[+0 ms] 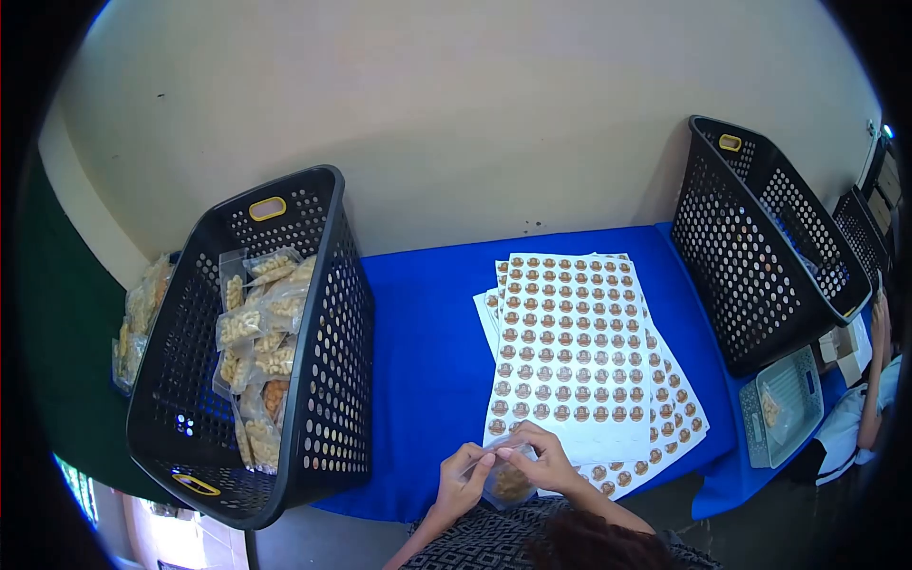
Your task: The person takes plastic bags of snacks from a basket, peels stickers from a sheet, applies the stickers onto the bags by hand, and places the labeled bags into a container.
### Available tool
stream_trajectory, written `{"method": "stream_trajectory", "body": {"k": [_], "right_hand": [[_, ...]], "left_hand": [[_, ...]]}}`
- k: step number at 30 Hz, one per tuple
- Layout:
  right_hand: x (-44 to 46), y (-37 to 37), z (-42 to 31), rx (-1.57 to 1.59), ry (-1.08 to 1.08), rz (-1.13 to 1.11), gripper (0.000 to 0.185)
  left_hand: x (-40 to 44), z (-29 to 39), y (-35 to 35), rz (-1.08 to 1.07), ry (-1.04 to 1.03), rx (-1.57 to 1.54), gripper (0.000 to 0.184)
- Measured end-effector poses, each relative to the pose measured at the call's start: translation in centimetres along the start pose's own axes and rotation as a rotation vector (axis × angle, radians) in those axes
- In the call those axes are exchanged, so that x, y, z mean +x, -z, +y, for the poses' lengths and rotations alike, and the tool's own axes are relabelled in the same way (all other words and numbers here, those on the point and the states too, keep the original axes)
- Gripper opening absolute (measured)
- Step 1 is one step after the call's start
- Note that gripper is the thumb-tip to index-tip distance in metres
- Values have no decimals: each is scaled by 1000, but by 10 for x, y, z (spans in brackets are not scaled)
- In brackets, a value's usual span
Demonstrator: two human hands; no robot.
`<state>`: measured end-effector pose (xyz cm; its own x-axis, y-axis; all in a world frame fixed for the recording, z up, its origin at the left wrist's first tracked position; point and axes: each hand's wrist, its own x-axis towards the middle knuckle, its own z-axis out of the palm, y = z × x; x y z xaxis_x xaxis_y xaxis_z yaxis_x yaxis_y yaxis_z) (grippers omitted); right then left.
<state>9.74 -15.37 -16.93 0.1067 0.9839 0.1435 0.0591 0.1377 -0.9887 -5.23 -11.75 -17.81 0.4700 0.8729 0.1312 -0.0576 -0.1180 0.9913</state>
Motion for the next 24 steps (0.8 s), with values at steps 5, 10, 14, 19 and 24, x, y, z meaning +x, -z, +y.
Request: {"method": "stream_trajectory", "body": {"k": [5,10,14,19,24], "right_hand": [[0,-5,5,22,12,133,14],[-2,-6,10,194,-54,103,13],[0,1,9,344,-74,81,16],[-5,13,14,366,-165,189,24],[-3,7,5,330,-138,147,32]], "left_hand": [[3,15,-6,37,-51,109,10],[-1,-9,7,242,31,21,11],[2,-4,13,142,4,28,7],[0,-6,7,160,19,-223,18],[2,-3,12,80,-157,128,41]]}}
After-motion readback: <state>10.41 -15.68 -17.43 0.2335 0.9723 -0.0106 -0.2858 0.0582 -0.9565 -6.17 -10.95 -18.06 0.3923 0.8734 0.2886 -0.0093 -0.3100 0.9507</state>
